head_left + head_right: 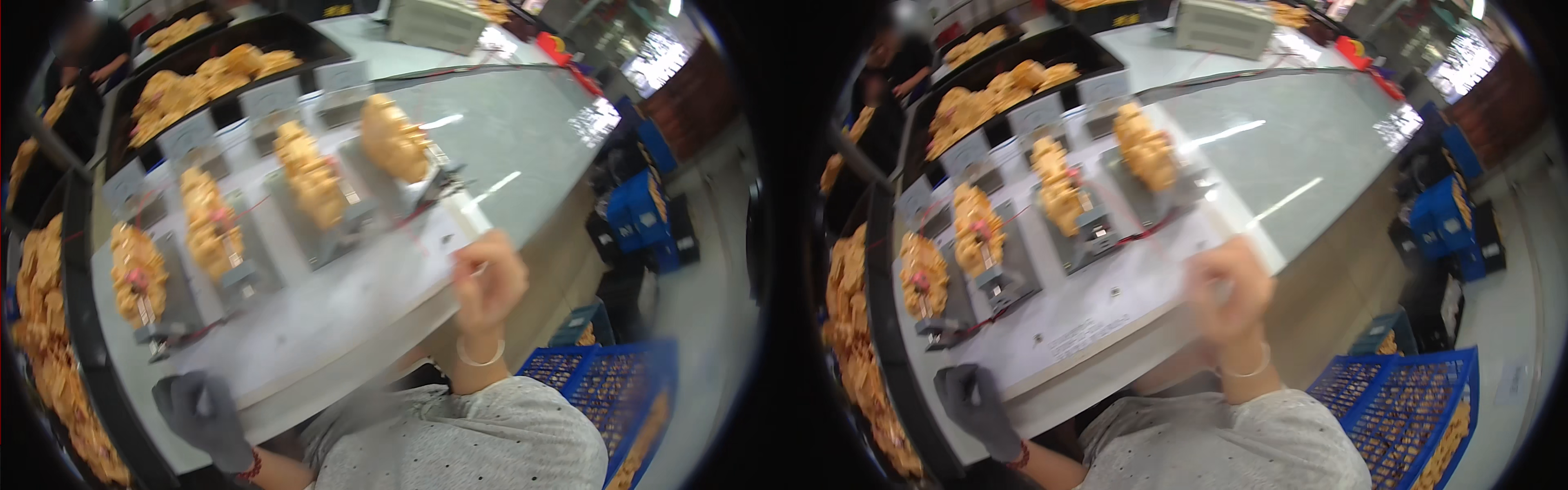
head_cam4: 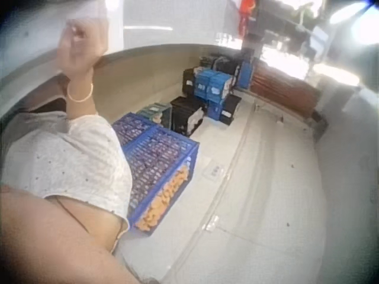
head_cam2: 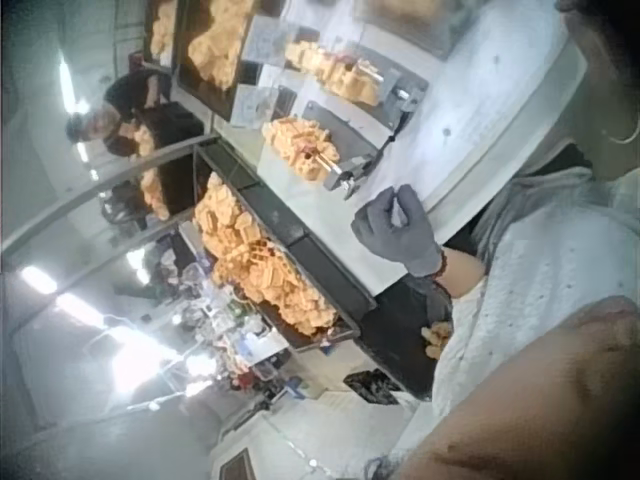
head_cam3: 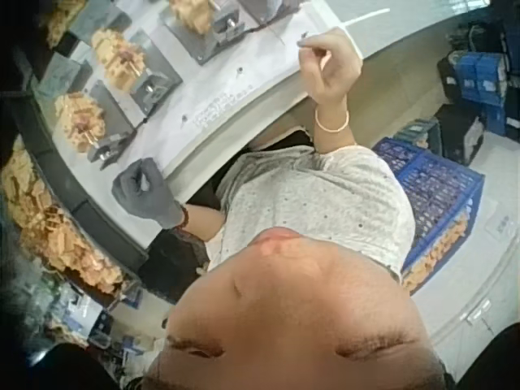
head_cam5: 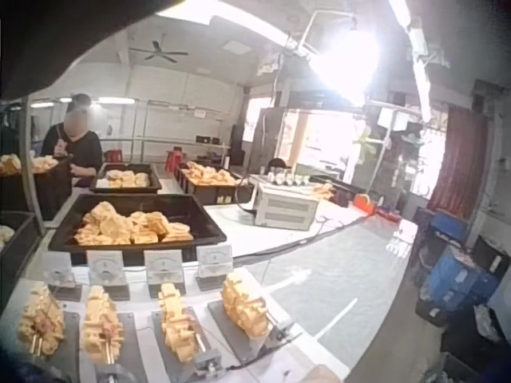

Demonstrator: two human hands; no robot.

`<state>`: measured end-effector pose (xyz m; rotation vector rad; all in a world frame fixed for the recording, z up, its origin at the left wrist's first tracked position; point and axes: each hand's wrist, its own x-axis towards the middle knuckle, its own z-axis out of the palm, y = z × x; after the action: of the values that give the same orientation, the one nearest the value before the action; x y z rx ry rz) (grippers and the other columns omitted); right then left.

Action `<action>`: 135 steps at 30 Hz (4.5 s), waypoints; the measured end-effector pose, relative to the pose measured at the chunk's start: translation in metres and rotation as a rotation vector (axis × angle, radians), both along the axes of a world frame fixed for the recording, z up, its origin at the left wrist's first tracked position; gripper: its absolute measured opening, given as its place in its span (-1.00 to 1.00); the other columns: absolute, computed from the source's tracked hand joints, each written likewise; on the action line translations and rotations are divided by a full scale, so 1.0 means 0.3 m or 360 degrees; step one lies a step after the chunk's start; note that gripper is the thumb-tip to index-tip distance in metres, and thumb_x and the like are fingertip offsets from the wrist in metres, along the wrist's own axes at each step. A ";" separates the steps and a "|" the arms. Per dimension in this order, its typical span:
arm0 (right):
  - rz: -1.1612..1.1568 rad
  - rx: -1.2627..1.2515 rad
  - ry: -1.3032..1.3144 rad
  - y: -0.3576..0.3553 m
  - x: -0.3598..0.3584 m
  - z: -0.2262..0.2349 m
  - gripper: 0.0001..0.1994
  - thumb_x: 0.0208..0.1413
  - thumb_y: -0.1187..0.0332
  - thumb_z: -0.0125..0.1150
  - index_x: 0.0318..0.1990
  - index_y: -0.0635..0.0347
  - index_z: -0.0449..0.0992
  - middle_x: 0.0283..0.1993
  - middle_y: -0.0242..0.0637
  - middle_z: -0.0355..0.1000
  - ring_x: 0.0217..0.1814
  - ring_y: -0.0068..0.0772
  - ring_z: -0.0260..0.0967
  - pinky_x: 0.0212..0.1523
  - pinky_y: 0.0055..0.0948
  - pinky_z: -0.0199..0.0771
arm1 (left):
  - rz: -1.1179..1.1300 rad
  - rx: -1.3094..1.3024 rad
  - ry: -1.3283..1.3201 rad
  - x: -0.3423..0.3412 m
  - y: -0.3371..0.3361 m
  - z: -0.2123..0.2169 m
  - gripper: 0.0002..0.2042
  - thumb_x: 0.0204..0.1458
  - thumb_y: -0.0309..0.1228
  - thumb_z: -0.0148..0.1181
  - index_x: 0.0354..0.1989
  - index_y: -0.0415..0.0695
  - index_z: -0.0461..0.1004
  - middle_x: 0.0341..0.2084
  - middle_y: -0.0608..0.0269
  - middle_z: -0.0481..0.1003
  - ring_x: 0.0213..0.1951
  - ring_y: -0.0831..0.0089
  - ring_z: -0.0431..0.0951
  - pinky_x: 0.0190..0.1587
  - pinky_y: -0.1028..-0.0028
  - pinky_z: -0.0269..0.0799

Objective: Testing electronic component assemblies using a specialized testing jig at a factory station.

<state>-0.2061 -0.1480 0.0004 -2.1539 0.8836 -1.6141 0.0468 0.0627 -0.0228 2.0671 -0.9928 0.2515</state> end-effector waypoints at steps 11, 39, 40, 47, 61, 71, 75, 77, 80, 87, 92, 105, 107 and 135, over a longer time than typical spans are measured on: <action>0.0944 0.0441 0.0037 -0.028 0.136 0.018 -0.93 -0.08 0.52 0.21 -0.47 0.26 0.42 -0.57 -0.31 0.27 -0.58 -0.44 0.23 -0.52 -0.45 0.22 | -0.0180 0.0010 -0.0291 -0.002 -0.020 0.075 -0.86 0.03 -0.41 0.29 -0.47 -0.23 0.56 -0.55 0.14 0.50 -0.43 0.23 0.47 -0.43 0.33 0.39; 0.0567 0.0600 0.0428 -0.033 0.153 0.025 -0.86 -0.04 0.39 0.26 -0.42 0.22 0.43 -0.56 -0.29 0.26 -0.56 -0.39 0.21 -0.52 -0.42 0.20 | -0.0358 0.0417 0.0121 0.014 -0.011 0.137 -0.82 0.09 -0.39 0.15 -0.43 -0.27 0.47 -0.50 0.00 0.43 -0.37 0.05 0.43 -0.28 0.22 0.34; 0.0565 0.0598 0.0427 -0.034 0.151 0.023 -0.86 -0.04 0.39 0.26 -0.42 0.22 0.43 -0.56 -0.29 0.26 -0.56 -0.39 0.21 -0.52 -0.42 0.20 | -0.0370 0.0414 0.0137 0.012 -0.015 0.137 -0.83 0.09 -0.40 0.15 -0.43 -0.27 0.47 -0.50 0.00 0.43 -0.37 0.06 0.43 -0.27 0.22 0.34; 0.0574 0.0520 0.0481 -0.033 0.175 0.009 -0.87 -0.05 0.39 0.26 -0.43 0.23 0.44 -0.57 -0.29 0.26 -0.57 -0.38 0.23 -0.53 -0.40 0.21 | -0.0191 0.0190 0.0066 0.020 0.018 0.046 -0.94 -0.07 -0.62 0.09 -0.50 -0.26 0.33 -0.55 0.16 0.26 -0.45 0.26 0.31 -0.38 0.35 0.22; 0.1484 0.0448 0.0087 0.262 0.384 0.109 -0.59 -0.09 0.47 0.26 -0.03 0.36 0.40 -0.27 -0.16 0.42 -0.30 -0.27 0.42 -0.29 -0.39 0.41 | -0.0072 -0.0340 -0.0062 0.093 -0.011 0.261 -0.88 0.06 -0.46 0.14 -0.26 -0.21 0.44 -0.41 0.14 0.47 -0.40 0.29 0.48 -0.32 0.40 0.38; 0.1769 0.0817 -0.0222 0.347 0.563 0.024 -0.42 -0.19 0.50 0.20 0.11 0.32 0.27 -0.02 -0.07 0.38 -0.05 -0.24 0.40 -0.13 -0.38 0.43 | -0.0378 0.0654 0.0153 0.243 -0.211 0.362 -0.60 0.18 0.02 -0.03 -0.07 -0.05 0.44 -0.35 0.08 0.53 -0.25 0.19 0.55 -0.18 0.31 0.42; 0.1753 0.0790 -0.0201 0.331 0.561 0.023 -0.48 -0.24 0.54 0.11 0.03 0.32 0.33 -0.16 -0.16 0.43 -0.24 -0.35 0.44 -0.20 -0.43 0.43 | -0.0236 0.0495 0.0075 0.229 -0.277 0.349 -0.69 0.12 -0.09 0.11 -0.29 -0.12 0.43 -0.43 0.15 0.53 -0.36 0.28 0.56 -0.26 0.34 0.43; 0.1772 0.0731 -0.0227 0.323 0.565 0.011 -0.45 -0.24 0.52 0.14 0.06 0.29 0.32 -0.18 -0.17 0.43 -0.27 -0.36 0.43 -0.23 -0.44 0.42 | -0.0324 0.0005 -0.0015 0.264 -0.312 0.397 -0.71 0.10 -0.13 0.14 -0.28 -0.13 0.43 -0.42 0.16 0.52 -0.37 0.33 0.54 -0.27 0.36 0.43; 0.1760 0.0746 -0.0200 0.336 0.561 0.037 -0.40 -0.22 0.50 0.19 0.12 0.24 0.28 -0.22 -0.18 0.44 -0.32 -0.38 0.41 -0.30 -0.45 0.42 | -0.0521 -0.0607 -0.0104 0.384 -0.414 0.517 -0.76 0.10 -0.21 0.16 -0.22 -0.13 0.44 -0.39 0.16 0.48 -0.36 0.49 0.48 -0.28 0.44 0.42; 0.1168 0.0599 -0.0155 0.240 0.408 0.046 -0.39 -0.12 0.49 0.28 0.18 0.20 0.26 -0.19 -0.12 0.39 -0.30 -0.36 0.39 -0.35 -0.43 0.42 | -0.0267 0.0732 -0.0267 0.404 -0.576 0.559 -0.39 0.07 0.23 -0.06 0.13 0.03 0.34 -0.08 -0.10 0.49 0.00 0.02 0.50 0.07 0.24 0.36; 0.0914 0.0259 0.0105 0.165 0.366 0.049 -0.47 -0.15 0.51 0.28 0.08 0.23 0.34 -0.21 -0.15 0.39 -0.24 -0.37 0.38 -0.35 -0.45 0.41 | -0.1023 0.1364 -0.0287 0.137 -0.469 0.465 -0.48 0.08 0.16 -0.02 0.07 0.07 0.37 -0.33 0.00 0.57 -0.20 0.11 0.60 -0.12 0.21 0.46; 0.1146 0.0855 -0.0046 0.187 0.347 0.076 -0.39 -0.07 0.38 0.34 0.18 0.20 0.26 -0.28 -0.27 0.37 -0.34 -0.42 0.29 -0.38 -0.48 0.34 | -0.0394 0.0482 -0.0587 0.285 -0.806 0.634 -0.51 0.06 0.14 -0.01 -0.01 0.03 0.39 -0.27 -0.05 0.57 -0.17 0.00 0.57 -0.10 0.17 0.44; 0.0783 0.0611 -0.0179 0.141 0.286 0.015 -0.40 -0.09 0.39 0.35 0.16 0.22 0.28 -0.30 -0.29 0.37 -0.34 -0.41 0.29 -0.34 -0.47 0.34 | -0.0453 0.0815 -0.0623 0.219 -0.863 0.630 -0.45 0.07 0.18 -0.05 0.08 0.06 0.38 -0.21 -0.03 0.56 -0.12 0.01 0.55 -0.04 0.17 0.42; 0.0461 0.0734 -0.0619 -0.147 0.059 -0.001 -0.60 -0.05 0.47 0.27 0.00 0.22 0.38 -0.22 -0.30 0.32 -0.20 -0.50 0.30 -0.29 -0.60 0.32 | -0.1212 0.1536 -0.0766 -0.324 -0.994 0.488 -0.47 0.12 0.20 -0.21 -0.03 0.10 0.49 -0.16 0.06 0.53 -0.12 0.10 0.55 -0.08 0.19 0.44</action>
<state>-0.1885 -0.1921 0.0001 -1.5082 0.6966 -1.4405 -0.0502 -0.2353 0.1236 2.2409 -2.4706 -0.1946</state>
